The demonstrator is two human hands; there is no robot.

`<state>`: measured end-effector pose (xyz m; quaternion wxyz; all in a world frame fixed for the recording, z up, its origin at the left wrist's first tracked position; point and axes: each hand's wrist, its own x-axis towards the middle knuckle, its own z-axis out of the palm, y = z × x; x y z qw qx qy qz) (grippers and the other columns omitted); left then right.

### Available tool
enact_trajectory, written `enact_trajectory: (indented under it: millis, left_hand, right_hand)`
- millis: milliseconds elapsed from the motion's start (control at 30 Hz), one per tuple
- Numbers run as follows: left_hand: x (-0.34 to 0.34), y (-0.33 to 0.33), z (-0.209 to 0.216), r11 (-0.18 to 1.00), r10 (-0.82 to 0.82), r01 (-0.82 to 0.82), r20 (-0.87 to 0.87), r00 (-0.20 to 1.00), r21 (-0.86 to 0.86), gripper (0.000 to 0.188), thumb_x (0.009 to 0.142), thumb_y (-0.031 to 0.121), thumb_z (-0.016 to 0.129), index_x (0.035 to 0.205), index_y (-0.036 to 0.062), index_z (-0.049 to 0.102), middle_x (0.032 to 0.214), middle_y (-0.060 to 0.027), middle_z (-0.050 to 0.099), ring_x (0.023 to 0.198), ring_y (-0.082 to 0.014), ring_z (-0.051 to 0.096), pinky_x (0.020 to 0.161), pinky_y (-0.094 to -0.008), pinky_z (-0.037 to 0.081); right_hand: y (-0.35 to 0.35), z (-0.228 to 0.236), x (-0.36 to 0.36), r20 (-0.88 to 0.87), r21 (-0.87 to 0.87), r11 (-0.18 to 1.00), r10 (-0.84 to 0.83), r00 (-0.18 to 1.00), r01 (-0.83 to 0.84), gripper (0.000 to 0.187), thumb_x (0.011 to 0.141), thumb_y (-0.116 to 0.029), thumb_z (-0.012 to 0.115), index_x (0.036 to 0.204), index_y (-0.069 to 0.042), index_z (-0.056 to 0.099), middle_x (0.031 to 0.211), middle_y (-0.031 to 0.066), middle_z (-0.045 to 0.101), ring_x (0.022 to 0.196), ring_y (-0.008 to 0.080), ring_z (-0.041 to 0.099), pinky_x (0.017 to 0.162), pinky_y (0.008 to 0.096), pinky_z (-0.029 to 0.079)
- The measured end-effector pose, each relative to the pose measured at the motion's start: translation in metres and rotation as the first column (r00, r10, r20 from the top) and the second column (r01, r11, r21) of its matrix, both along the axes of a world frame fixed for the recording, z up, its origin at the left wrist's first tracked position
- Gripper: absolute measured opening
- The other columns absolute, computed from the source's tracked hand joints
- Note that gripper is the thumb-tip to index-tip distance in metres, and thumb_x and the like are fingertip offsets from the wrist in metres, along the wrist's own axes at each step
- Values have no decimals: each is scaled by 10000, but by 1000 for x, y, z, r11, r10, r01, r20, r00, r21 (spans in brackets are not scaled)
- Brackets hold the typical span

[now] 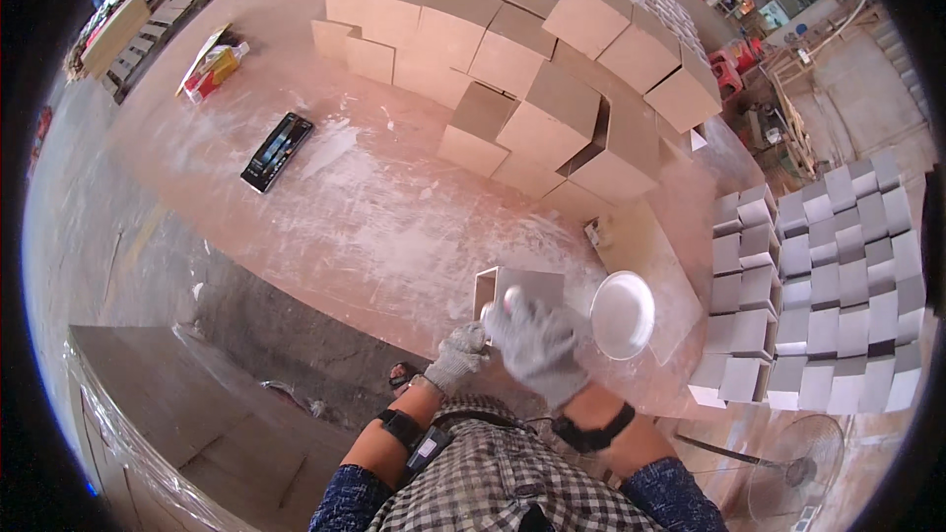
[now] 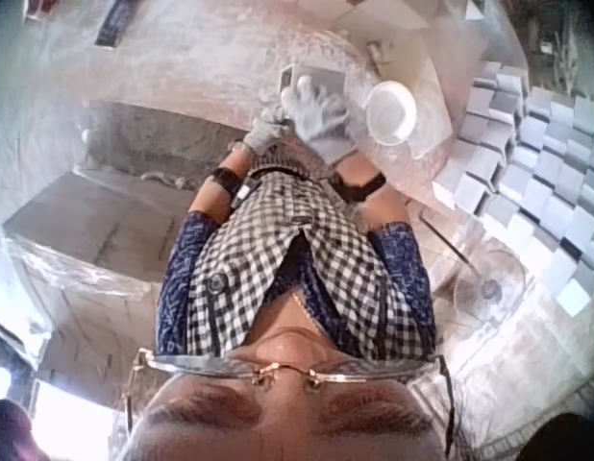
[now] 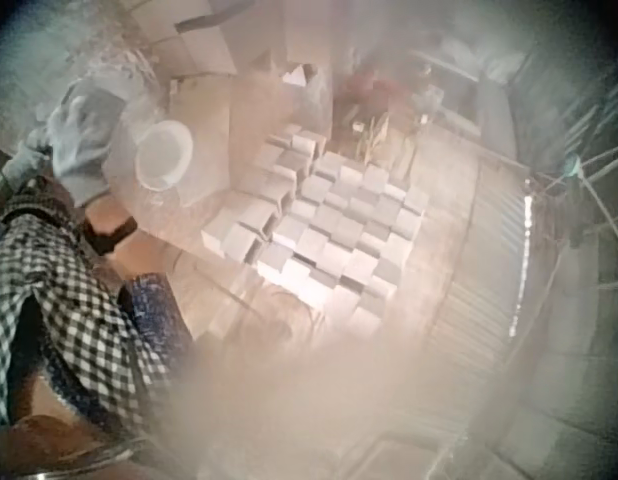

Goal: The person is applying a white substance, likely glue or adhesive, to the edges and interior of a small wooden or cardboard box using a sponge.

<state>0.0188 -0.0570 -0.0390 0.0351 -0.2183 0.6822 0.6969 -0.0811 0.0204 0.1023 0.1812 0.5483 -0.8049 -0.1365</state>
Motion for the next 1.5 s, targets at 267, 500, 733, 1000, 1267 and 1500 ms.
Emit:
enact_trajectory:
  millis: [267, 500, 733, 1000, 1267, 1500]
  left_hand:
    - [-19, 0, -23, 902, -248, 173, -147, 958, -395, 450, 732, 121, 606, 1177, 84, 552, 1206, -168, 573, 1141, -338, 536, 961, -418, 443]
    - [-8, -5, -15, 896, -163, 34, -258, 952, -442, 340, 730, 133, 613, 1067, 88, 593, 1051, -157, 611, 1044, -351, 564, 871, -434, 464]
    - [-18, -9, -22, 985, -151, 91, -488, 860, -146, 248, 729, 209, 663, 946, 90, 638, 969, -130, 610, 975, -360, 571, 827, -412, 469]
    - [-19, -12, -33, 928, -258, 104, -419, 871, -357, 437, 746, 224, 692, 1155, 106, 598, 1153, -155, 593, 1116, -339, 542, 909, -386, 463]
    - [-22, -9, 6, 933, -231, 156, -207, 951, -325, 386, 756, 188, 695, 1119, 77, 621, 1127, -167, 618, 1068, -367, 563, 892, -401, 465]
    - [-12, -1, -36, 880, -145, -84, -434, 889, -467, 300, 805, 252, 661, 1059, 95, 630, 1035, -154, 632, 998, -338, 592, 848, -399, 474]
  right_hand:
    - [-4, -52, -70, 140, -47, 998, 50, 989, -44, 207, 766, -196, 548, 971, -195, 576, 940, 64, 486, 837, 249, 518, 524, 400, 473]
    - [12, -2, 16, 100, -5, 998, 68, 993, -68, 221, 746, -186, 574, 966, -166, 587, 926, 76, 504, 739, 238, 562, 583, 385, 478]
    - [29, 11, 5, 463, 9, 992, 110, 880, -129, 291, 761, -193, 586, 1050, -167, 607, 1024, 101, 551, 811, 263, 599, 671, 380, 507]
    - [56, 1, -10, 470, -81, 985, 175, 865, -155, 245, 761, -212, 591, 999, -168, 622, 1040, 75, 563, 849, 248, 603, 692, 381, 524]
    - [27, 10, -85, 464, -134, 950, -192, 865, 283, 241, 777, -255, 558, 997, -188, 630, 1025, 62, 566, 865, 248, 593, 652, 394, 512]
    - [73, 5, -17, 285, -169, 980, 154, 946, -109, 187, 779, -182, 566, 953, -206, 631, 937, 41, 554, 831, 224, 595, 660, 362, 515]
